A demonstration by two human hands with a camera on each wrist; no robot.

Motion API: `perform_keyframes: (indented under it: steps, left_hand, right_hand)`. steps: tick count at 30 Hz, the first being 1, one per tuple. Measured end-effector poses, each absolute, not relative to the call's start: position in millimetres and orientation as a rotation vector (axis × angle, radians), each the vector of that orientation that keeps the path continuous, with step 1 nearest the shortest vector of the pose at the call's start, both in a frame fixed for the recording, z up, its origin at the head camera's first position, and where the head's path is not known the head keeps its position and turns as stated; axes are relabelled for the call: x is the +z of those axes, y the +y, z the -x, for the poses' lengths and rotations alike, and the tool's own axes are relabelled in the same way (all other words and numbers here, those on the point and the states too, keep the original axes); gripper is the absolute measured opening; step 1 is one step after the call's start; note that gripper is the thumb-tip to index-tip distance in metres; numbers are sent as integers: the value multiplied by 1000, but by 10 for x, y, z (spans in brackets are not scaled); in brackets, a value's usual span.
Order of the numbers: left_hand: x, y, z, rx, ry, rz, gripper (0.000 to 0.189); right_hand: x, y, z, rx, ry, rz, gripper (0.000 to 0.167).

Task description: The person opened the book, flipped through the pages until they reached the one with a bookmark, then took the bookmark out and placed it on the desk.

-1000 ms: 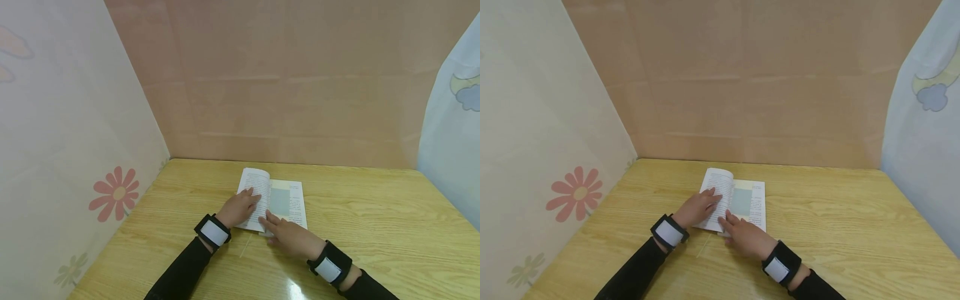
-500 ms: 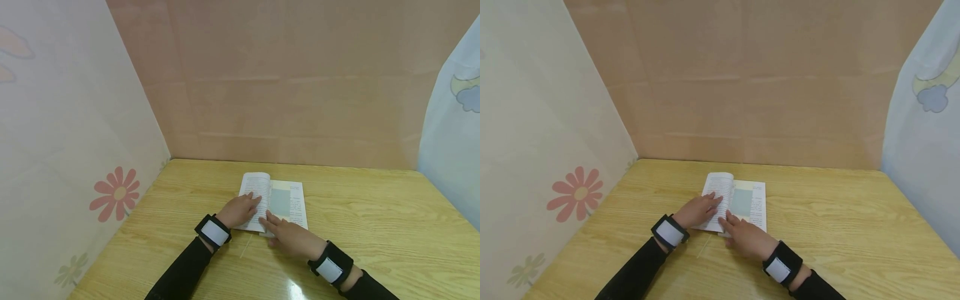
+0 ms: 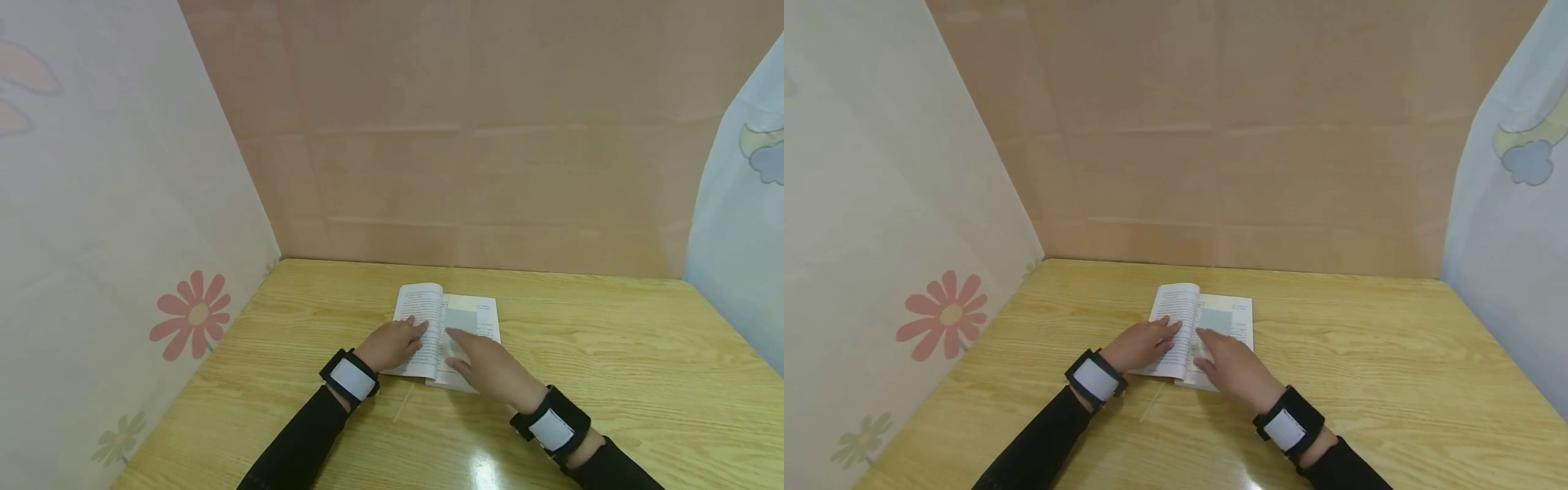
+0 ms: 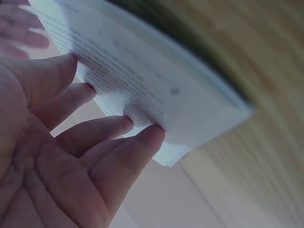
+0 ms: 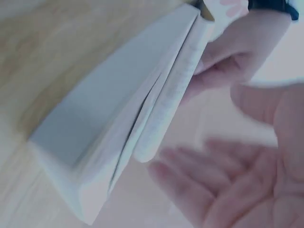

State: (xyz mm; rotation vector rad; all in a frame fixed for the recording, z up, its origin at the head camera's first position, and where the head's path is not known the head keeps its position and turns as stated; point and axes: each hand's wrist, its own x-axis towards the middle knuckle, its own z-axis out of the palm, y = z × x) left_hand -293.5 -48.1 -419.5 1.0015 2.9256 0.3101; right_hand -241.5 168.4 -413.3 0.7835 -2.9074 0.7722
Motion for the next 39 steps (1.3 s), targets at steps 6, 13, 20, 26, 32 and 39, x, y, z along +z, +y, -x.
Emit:
perform_keyframes:
  steps: [6, 13, 20, 26, 32, 39]
  left_hand:
    - [-4236, -464, 2954, 307, 2925, -969, 45]
    - [-4252, -466, 2970, 303, 2919, -980, 45]
    - [-4220, -459, 2974, 305, 2919, -983, 45]
    - [-4208, -459, 2962, 319, 2912, -970, 45]
    - [-4224, -465, 2963, 308, 2916, -971, 45]
    - [-4252, -477, 2977, 298, 2924, -994, 45]
  right_hand:
    - [-4088, 1886, 2570, 1109, -2891, -411, 60]
    - [-4101, 2006, 2666, 1386, -2976, -177, 68]
    - [-4130, 2018, 2700, 1539, -2956, -126, 71]
    - [-4163, 1980, 2688, 1681, -2889, -137, 72]
    - [-4213, 1933, 2693, 1902, -2793, -137, 69]
    - [-4246, 1913, 2715, 2074, -2692, -122, 63]
